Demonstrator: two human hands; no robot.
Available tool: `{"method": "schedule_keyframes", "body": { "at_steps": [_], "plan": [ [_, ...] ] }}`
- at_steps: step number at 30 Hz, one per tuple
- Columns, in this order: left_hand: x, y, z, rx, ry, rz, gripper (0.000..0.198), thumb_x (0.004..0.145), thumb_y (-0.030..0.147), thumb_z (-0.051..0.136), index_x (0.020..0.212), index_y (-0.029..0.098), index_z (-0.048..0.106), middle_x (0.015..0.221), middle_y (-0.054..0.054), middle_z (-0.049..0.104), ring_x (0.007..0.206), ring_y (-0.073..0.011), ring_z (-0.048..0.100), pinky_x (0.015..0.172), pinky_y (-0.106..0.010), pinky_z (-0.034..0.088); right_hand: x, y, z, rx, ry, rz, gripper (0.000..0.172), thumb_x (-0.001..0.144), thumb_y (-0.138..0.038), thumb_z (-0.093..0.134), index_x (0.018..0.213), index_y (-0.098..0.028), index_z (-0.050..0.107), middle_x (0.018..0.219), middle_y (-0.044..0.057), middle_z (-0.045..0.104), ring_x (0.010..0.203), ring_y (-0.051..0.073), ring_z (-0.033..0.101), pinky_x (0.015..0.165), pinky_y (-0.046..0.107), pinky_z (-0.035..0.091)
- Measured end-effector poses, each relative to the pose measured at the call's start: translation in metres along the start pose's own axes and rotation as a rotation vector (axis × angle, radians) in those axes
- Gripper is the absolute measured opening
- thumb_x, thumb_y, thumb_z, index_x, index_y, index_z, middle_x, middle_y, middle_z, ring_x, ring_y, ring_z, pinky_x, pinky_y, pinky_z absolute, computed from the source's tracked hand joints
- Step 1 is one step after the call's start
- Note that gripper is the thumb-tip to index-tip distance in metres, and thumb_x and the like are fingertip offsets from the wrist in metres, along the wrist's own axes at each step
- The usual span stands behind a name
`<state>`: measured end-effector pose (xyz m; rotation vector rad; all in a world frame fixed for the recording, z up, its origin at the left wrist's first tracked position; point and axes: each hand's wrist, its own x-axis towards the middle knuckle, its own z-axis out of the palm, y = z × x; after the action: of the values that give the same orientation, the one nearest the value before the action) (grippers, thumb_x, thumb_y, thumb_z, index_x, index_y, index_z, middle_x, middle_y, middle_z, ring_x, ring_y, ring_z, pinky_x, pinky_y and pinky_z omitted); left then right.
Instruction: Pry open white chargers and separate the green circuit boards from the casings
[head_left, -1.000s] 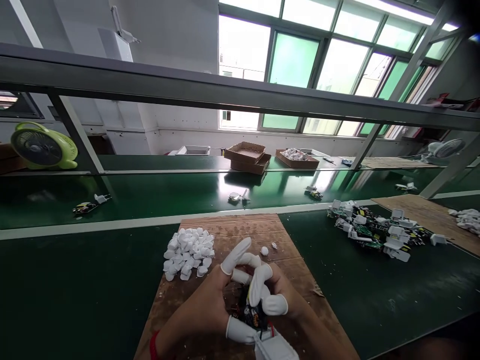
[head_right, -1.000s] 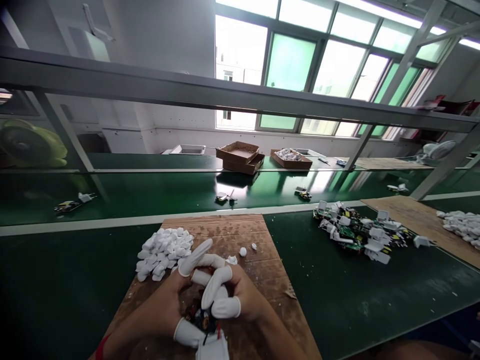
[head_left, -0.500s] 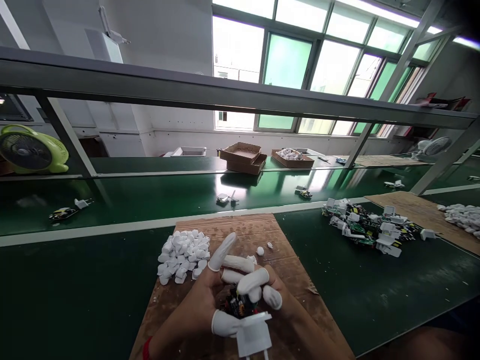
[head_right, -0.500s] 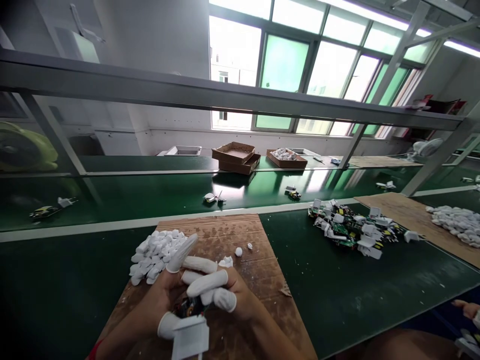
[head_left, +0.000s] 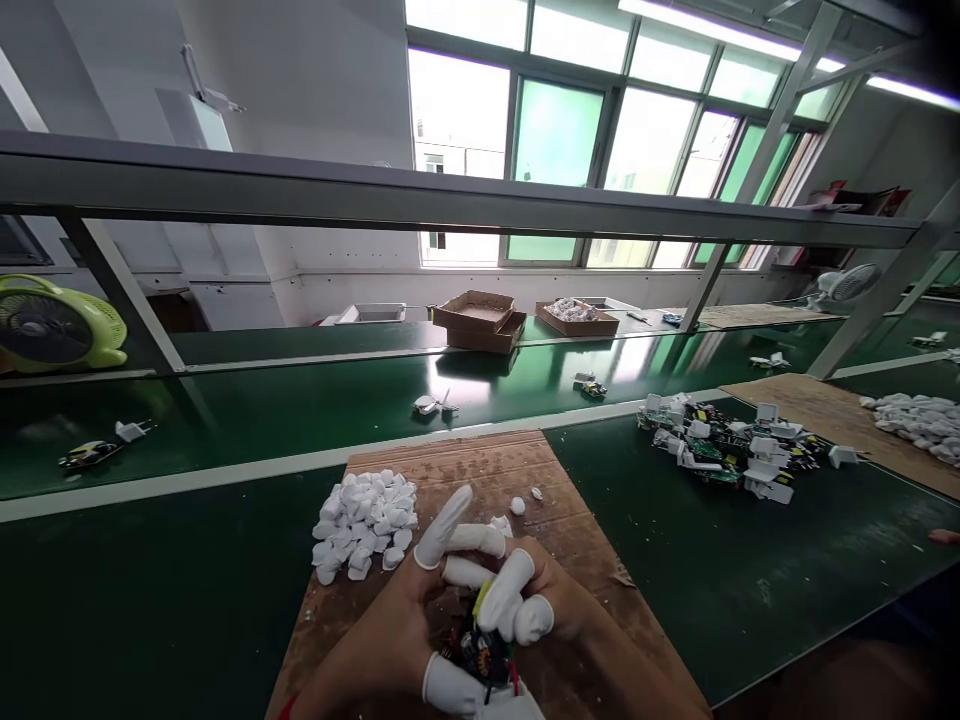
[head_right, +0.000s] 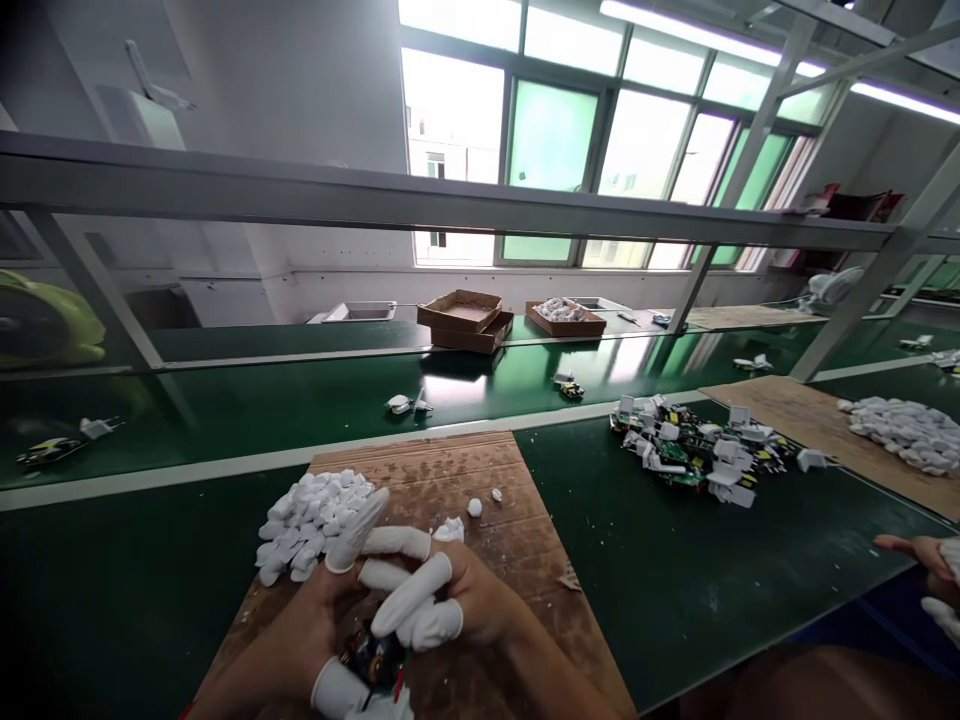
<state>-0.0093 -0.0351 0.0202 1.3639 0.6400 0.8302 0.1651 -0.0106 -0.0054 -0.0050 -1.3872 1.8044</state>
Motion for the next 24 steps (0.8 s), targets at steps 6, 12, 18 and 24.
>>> {"method": "schedule_keyframes", "body": {
  "at_steps": [6,12,18,24],
  "plan": [
    [-0.002,0.005,-0.001,0.084,-0.035,-0.056,0.139,0.038,0.031,0.093,0.149,0.03,0.01,0.139,-0.014,0.046,0.128,-0.0352,0.044,0.116,-0.053,0.024,-0.002,0.0,0.0,-0.022,-0.039,0.014,0.035,0.07,-0.053,0.071,0.085,-0.022,0.077,0.129,0.014,0.055,0.121,0.031,0.051,0.095,0.038,0.049],
    [-0.006,0.003,-0.005,0.264,0.014,-0.097,0.137,0.037,0.046,0.091,0.149,0.025,0.016,0.138,-0.016,0.045,0.133,-0.0405,0.033,0.118,-0.055,0.016,0.0,-0.004,-0.007,-0.094,-0.06,0.142,0.031,0.059,-0.048,0.081,0.073,-0.021,0.076,0.108,0.011,0.067,0.114,0.027,0.056,0.09,0.033,0.052],
    [-0.01,0.0,-0.007,0.221,0.015,-0.105,0.14,0.041,0.05,0.088,0.15,0.024,0.004,0.138,-0.018,0.045,0.136,-0.0402,0.028,0.116,-0.056,0.02,0.002,-0.008,0.002,-0.048,-0.029,0.07,0.044,0.071,-0.06,0.068,0.06,-0.017,0.073,0.09,0.014,0.068,0.093,0.024,0.062,0.072,0.028,0.052],
    [-0.006,-0.008,-0.015,0.018,-0.003,-0.115,0.13,0.039,0.035,0.091,0.148,0.026,0.021,0.137,-0.015,0.046,0.123,-0.0354,0.047,0.11,-0.048,0.036,0.005,0.001,-0.004,-0.01,-0.026,0.124,0.039,0.073,-0.048,0.072,0.098,-0.018,0.072,0.092,0.008,0.067,0.069,0.009,0.056,0.056,0.017,0.041]
  ]
}}
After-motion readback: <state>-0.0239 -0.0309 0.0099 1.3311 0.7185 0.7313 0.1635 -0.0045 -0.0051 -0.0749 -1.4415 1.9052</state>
